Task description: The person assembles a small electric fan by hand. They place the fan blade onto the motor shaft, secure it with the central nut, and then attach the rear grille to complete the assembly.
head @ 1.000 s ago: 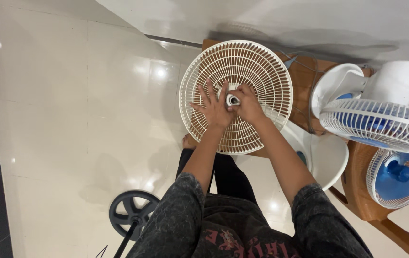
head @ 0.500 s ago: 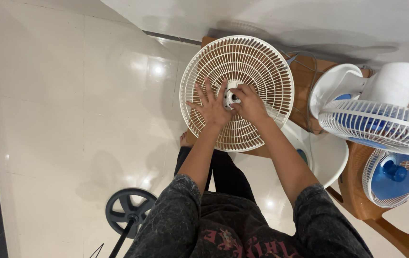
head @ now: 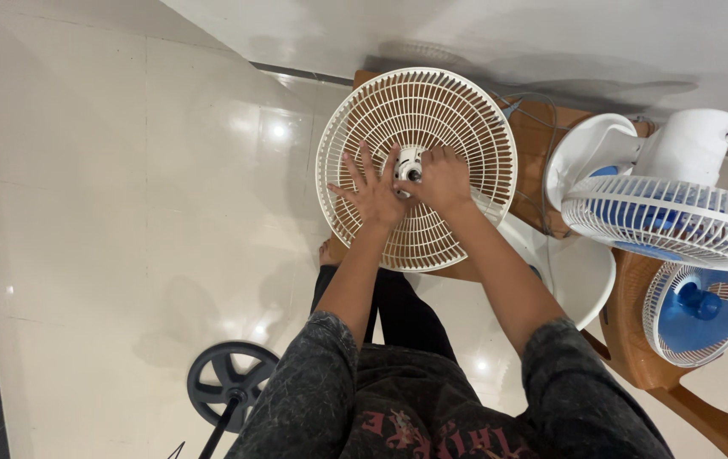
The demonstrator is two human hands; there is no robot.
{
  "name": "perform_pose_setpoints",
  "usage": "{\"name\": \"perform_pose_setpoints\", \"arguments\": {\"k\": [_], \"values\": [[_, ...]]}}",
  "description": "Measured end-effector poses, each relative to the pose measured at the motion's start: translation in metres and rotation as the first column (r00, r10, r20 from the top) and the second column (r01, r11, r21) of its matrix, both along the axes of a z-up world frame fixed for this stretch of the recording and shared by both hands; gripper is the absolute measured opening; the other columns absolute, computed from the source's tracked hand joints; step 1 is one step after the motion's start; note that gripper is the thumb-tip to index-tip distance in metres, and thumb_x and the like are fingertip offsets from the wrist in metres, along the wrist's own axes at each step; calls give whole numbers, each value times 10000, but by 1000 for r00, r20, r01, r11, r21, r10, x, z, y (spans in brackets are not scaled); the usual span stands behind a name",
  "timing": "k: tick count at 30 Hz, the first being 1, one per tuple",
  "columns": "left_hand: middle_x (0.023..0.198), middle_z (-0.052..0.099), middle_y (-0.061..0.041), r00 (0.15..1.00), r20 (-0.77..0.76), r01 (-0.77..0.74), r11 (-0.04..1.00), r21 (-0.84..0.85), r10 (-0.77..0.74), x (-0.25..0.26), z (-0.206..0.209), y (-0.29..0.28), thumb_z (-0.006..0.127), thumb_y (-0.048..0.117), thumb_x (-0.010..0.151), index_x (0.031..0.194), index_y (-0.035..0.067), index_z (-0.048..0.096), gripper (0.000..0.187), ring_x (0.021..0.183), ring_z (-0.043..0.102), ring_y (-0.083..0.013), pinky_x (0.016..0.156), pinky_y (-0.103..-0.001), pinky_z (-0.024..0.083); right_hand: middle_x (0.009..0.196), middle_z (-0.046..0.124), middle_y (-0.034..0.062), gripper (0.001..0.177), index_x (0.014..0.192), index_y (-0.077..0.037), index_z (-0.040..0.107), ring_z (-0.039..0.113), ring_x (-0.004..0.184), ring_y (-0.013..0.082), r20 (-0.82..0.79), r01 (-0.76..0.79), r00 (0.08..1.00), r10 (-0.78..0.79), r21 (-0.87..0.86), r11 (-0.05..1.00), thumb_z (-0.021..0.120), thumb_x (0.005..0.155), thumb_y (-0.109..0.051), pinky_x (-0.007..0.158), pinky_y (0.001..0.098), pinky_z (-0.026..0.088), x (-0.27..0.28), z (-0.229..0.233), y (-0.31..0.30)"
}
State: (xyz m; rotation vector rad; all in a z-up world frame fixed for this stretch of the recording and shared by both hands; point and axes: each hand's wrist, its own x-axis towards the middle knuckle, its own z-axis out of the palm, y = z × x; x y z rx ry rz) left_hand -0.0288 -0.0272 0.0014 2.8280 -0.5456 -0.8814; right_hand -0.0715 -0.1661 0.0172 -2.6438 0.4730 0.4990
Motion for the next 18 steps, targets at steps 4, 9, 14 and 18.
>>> {"name": "perform_pose_setpoints", "arguments": {"k": [4, 9, 14, 18], "values": [[1699, -170, -128, 999, 42, 30, 1000, 6, -30, 3, 2, -3, 836, 661, 627, 1611, 497, 140, 1217, 1508, -229, -468, 1000, -876, -124, 1264, 635, 244, 712, 1308, -28, 686, 572, 1168, 403, 382, -93, 924, 3, 218, 971, 851, 676, -311, 975, 457, 491, -25, -13, -5], [1709, -187, -93, 981, -194, -9, 998, 66, 21, 7, 19, -6, 808, 696, 661, 1604, 495, 89, 1203, 1541, -235, -441, 1069, -867, -116, 1312, 598, 198, 615, 1294, -32, 638, 566, 1240, 365, 47, 117, 990, -131, 232, 966, 851, 811, -347, 1060, 457, 482, -29, -24, -4], [1706, -208, -101, 987, -163, 10, 998, 66, 1, 6, 15, -3, 821, 688, 649, 1601, 514, 61, 1231, 1526, -254, -443, 1045, -878, -122, 1151, 603, 236, 589, 1204, 44, 656, 575, 1097, 409, 372, -28, 926, -60, 226, 974, 843, 736, -261, 960, 479, 501, -25, -20, -4], [1678, -208, -123, 998, -23, 61, 994, 95, -59, 6, 8, -1, 828, 667, 655, 1611, 502, 70, 1231, 1479, -265, -461, 981, -880, -123, 1143, 632, 180, 430, 1117, 4, 716, 597, 1143, 338, 74, -55, 996, 46, 121, 991, 769, 931, -380, 1061, 438, 507, -33, -24, -9]]}}
